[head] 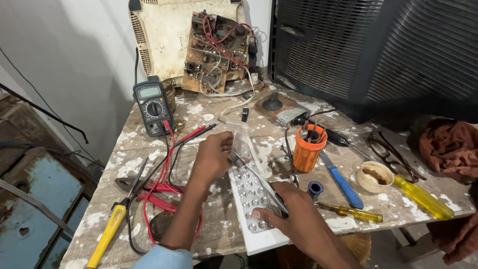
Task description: The person uses a screwdriver to unscrew and open the housing of a black LED emergency light on a workbench, then works on the exposed LED panel and internal components with the screwdriver. They then wipe the housing and the LED panel with an orange cloth, turning the device over to clean its sides.
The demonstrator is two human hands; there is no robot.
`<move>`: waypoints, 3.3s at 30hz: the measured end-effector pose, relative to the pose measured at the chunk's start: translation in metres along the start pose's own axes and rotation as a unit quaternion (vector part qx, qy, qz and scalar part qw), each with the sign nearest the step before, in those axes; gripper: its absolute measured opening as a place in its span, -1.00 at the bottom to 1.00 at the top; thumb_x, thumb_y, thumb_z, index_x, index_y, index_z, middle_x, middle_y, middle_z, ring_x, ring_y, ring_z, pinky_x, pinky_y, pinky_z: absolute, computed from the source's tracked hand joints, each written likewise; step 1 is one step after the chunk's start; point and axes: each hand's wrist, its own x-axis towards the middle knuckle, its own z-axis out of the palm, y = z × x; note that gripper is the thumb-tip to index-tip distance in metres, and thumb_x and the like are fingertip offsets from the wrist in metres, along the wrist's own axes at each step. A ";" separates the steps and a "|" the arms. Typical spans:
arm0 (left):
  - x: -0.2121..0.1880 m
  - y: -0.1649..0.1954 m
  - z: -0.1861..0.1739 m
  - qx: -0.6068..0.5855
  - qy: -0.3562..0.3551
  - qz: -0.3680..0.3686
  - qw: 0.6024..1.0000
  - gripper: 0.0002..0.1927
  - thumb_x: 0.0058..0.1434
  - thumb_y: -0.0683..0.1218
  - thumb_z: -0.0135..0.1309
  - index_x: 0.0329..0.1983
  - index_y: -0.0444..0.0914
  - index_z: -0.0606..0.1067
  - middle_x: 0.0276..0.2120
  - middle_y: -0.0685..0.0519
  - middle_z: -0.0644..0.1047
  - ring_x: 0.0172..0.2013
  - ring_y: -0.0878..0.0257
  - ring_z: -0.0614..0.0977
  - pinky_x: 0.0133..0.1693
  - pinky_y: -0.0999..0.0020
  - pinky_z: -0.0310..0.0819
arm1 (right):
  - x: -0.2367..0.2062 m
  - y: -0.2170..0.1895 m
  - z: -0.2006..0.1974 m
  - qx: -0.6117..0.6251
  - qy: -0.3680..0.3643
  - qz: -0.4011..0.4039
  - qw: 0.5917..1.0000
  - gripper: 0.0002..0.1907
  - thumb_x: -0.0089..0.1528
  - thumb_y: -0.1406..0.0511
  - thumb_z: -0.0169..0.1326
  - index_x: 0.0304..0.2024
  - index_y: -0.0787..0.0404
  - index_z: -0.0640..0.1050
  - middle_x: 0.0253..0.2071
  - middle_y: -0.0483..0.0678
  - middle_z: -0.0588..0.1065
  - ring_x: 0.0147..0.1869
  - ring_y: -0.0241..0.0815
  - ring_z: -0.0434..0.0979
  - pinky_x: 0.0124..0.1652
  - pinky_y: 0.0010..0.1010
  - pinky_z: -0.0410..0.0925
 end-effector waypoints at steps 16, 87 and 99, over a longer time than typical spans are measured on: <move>0.009 0.015 -0.002 0.222 0.113 0.017 0.968 -0.82 -0.01 -0.23 0.29 -0.41 -0.45 0.55 -0.48 -0.33 0.55 -0.41 -0.20 0.65 -0.32 0.05 0.48 | -0.001 -0.006 -0.002 0.006 0.002 -0.012 1.000 -0.42 0.07 0.10 0.34 0.04 0.30 0.56 -0.14 0.16 0.58 -0.04 0.14 0.57 -0.05 -0.13 0.38; -0.011 0.078 -0.036 0.047 -0.364 -0.146 0.919 -0.69 -0.02 -0.08 0.43 -0.30 -0.36 0.62 -0.36 0.03 0.73 -0.38 0.39 0.74 -0.38 0.47 0.64 | 0.056 -0.039 -0.037 0.054 0.077 -0.299 0.950 -0.16 0.05 0.22 0.44 0.37 0.17 0.43 -0.05 0.01 0.63 -0.12 -0.30 0.53 -0.09 -0.42 0.44; -0.045 0.139 -0.030 0.165 -0.012 -0.006 0.986 -0.24 -0.15 -0.11 0.48 0.22 -0.10 0.55 -0.48 0.02 0.69 -0.46 0.31 0.71 -0.34 0.40 0.56 | 0.066 -0.027 -0.049 0.298 -0.012 -0.019 0.954 -0.80 0.26 0.30 0.18 -0.13 0.27 0.70 -0.55 -0.28 0.49 -0.54 -0.55 0.34 -0.55 -0.62 0.20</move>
